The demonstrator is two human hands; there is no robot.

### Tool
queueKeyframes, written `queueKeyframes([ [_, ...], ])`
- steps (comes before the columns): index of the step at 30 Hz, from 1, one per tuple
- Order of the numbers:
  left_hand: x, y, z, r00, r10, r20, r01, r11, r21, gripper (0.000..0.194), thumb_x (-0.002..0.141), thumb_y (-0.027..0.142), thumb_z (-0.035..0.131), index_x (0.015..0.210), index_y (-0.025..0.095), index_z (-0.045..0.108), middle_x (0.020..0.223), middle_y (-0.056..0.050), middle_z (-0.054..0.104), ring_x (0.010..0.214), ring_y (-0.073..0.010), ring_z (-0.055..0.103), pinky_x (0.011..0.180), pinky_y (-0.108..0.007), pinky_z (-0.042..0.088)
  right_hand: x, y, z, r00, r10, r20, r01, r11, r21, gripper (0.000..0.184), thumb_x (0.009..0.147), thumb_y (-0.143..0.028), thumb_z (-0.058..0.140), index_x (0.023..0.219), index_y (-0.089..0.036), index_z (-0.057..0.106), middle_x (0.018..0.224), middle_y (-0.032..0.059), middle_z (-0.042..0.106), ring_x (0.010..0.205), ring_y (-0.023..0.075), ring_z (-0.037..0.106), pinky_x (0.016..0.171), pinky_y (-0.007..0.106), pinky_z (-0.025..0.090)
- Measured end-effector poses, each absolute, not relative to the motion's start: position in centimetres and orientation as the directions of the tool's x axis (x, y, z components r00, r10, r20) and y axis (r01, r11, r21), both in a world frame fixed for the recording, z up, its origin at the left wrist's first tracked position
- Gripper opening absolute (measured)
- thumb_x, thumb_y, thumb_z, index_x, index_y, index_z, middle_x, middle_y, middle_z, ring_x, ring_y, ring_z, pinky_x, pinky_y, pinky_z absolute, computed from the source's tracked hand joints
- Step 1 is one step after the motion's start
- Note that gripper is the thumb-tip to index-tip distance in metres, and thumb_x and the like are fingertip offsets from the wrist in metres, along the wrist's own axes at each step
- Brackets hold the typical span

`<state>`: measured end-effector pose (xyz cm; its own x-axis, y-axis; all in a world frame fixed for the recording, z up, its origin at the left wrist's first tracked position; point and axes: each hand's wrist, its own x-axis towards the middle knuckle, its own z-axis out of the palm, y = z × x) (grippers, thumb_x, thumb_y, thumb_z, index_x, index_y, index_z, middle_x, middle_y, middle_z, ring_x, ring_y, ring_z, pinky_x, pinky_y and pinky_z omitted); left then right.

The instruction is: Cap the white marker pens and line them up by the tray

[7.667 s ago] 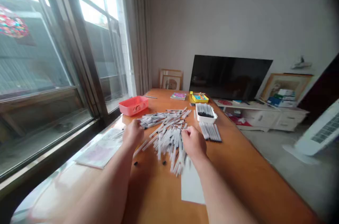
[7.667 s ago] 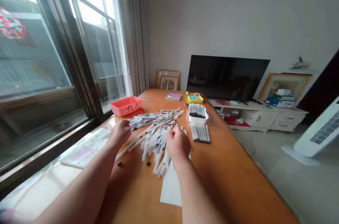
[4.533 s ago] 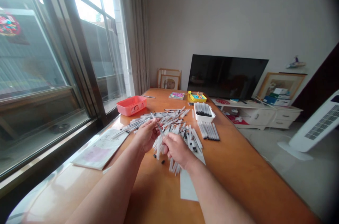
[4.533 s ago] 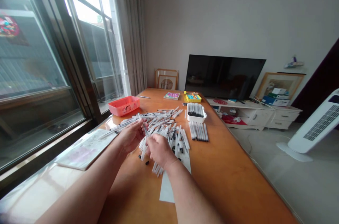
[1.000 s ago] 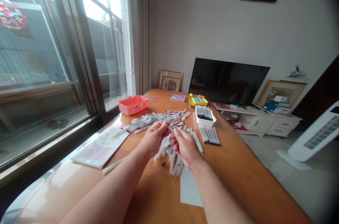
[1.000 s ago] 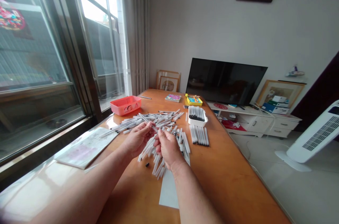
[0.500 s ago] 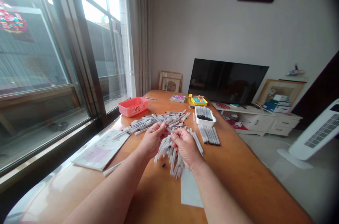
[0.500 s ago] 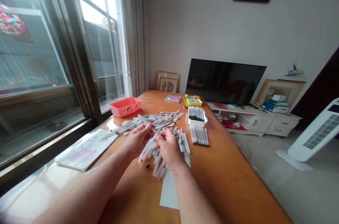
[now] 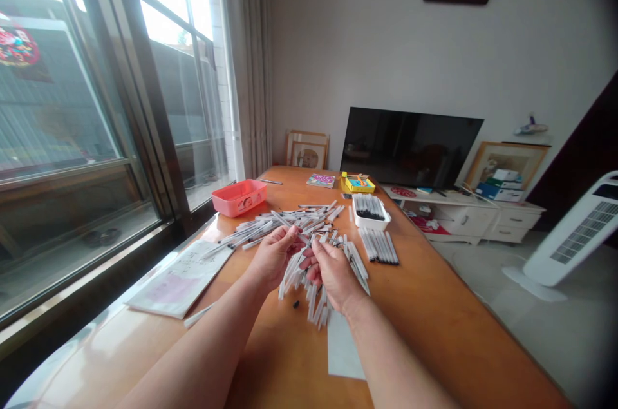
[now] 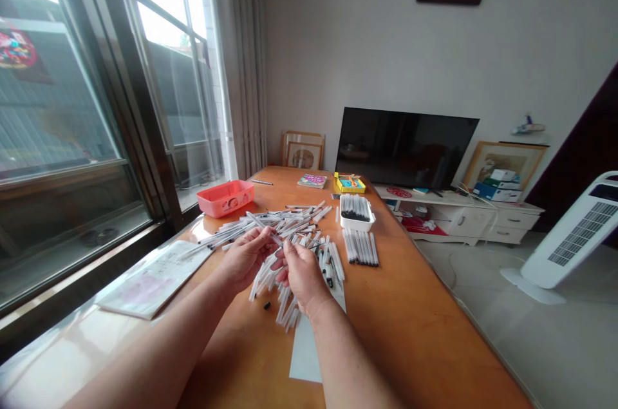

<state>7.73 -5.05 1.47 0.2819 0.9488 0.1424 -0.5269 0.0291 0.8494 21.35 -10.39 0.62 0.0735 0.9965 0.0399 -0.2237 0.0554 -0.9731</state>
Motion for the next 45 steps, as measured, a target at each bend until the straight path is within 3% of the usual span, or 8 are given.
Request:
queueKeyframes([
  [5,7.8,-5.1,1.5,0.266,0.954,0.137,-0.527,0.025,0.849,0.032,0.078,0.041,0.084,0.086,0.015,0.067,0.077,-0.002,0.067,0.073,-0.0142,0.062,0.075,-0.028,0.049,21.2,-10.4,0.7,0.12,0.988,0.095,-0.26,0.123,-0.958,0.038,0.079,-0.052,0.078,0.088,-0.019,0.061,0.078,0.0004,0.067,0.054,0.0086,0.051,0.046,0.019,0.033],
  [12,7.8,-5.0,1.4,0.24,0.959,0.152,-0.498,-0.012,0.867,0.033,0.079,0.043,0.083,0.086,0.015,0.067,0.076,-0.003,0.066,0.072,-0.0141,0.061,0.073,-0.028,0.048,21.5,-10.3,0.5,0.086,0.995,0.049,-0.198,0.065,-0.978,0.04,0.086,-0.058,0.067,0.085,-0.018,0.063,0.075,0.0038,0.068,0.053,0.0111,0.051,0.045,0.022,0.032],
  [23,7.8,-4.9,1.2,0.056,0.998,0.024,-0.387,0.0,0.922,0.046,0.07,0.052,0.086,0.07,0.016,0.058,0.065,-0.001,0.062,0.058,-0.0093,0.051,0.058,-0.024,0.037,22.2,-10.0,-0.3,0.209,0.887,0.413,0.354,0.325,-0.877,0.014,0.082,-0.033,0.067,0.079,-0.022,0.059,0.07,-0.0008,0.063,0.064,0.0161,0.058,0.061,0.028,0.045],
  [26,7.5,-4.8,1.3,0.042,0.999,-0.001,-0.393,0.018,0.919,0.046,0.07,0.053,0.086,0.073,0.016,0.059,0.066,0.0,0.062,0.058,-0.009,0.052,0.058,-0.023,0.036,22.1,-10.1,0.1,0.234,0.931,0.279,0.23,0.226,-0.947,0.013,0.08,-0.032,0.066,0.081,-0.022,0.057,0.067,-0.0023,0.062,0.061,0.0159,0.059,0.057,0.027,0.044],
  [30,7.7,-5.0,1.1,0.085,0.996,0.005,-0.398,0.03,0.917,0.046,0.071,0.053,0.085,0.073,0.016,0.058,0.066,0.0,0.062,0.058,-0.0087,0.052,0.058,-0.023,0.038,21.8,-10.4,0.7,0.187,0.982,-0.012,-0.243,0.035,-0.969,0.022,0.075,-0.031,0.069,0.088,-0.022,0.053,0.075,-0.0006,0.068,0.06,0.0139,0.061,0.051,0.022,0.043],
  [36,7.8,-5.0,1.2,0.141,0.99,0.008,-0.435,0.054,0.899,0.044,0.07,0.05,0.087,0.077,0.016,0.059,0.07,-0.001,0.064,0.062,-0.0107,0.058,0.061,-0.024,0.044,22.3,-10.0,1.0,0.18,0.984,0.012,-0.413,0.087,-0.907,0.03,0.068,-0.03,0.077,0.086,-0.02,0.056,0.068,-0.0014,0.065,0.052,0.0079,0.05,0.046,0.017,0.032],
  [41,5.8,-3.5,1.8,-0.04,0.999,0.018,-0.471,-0.035,0.881,0.043,0.071,0.051,0.084,0.081,0.017,0.058,0.07,-0.002,0.064,0.061,-0.011,0.059,0.057,-0.021,0.042,24.7,-8.7,-0.1,0.459,0.883,0.096,-0.185,0.201,-0.962,0.022,0.071,-0.031,0.069,0.087,-0.021,0.058,0.065,-0.003,0.062,0.051,0.0104,0.046,0.048,0.021,0.033],
  [45,4.7,-2.7,1.3,-0.136,0.985,0.108,-0.176,-0.132,0.976,0.042,0.075,0.056,0.076,0.076,0.018,0.059,0.065,-0.001,0.061,0.054,-0.0105,0.051,0.053,-0.023,0.037,26.4,-7.8,-1.1,0.596,0.734,0.324,0.21,0.248,-0.946,0.018,0.076,-0.034,0.063,0.087,-0.021,0.061,0.073,0.0009,0.066,0.066,0.0183,0.059,0.064,0.029,0.046],
])
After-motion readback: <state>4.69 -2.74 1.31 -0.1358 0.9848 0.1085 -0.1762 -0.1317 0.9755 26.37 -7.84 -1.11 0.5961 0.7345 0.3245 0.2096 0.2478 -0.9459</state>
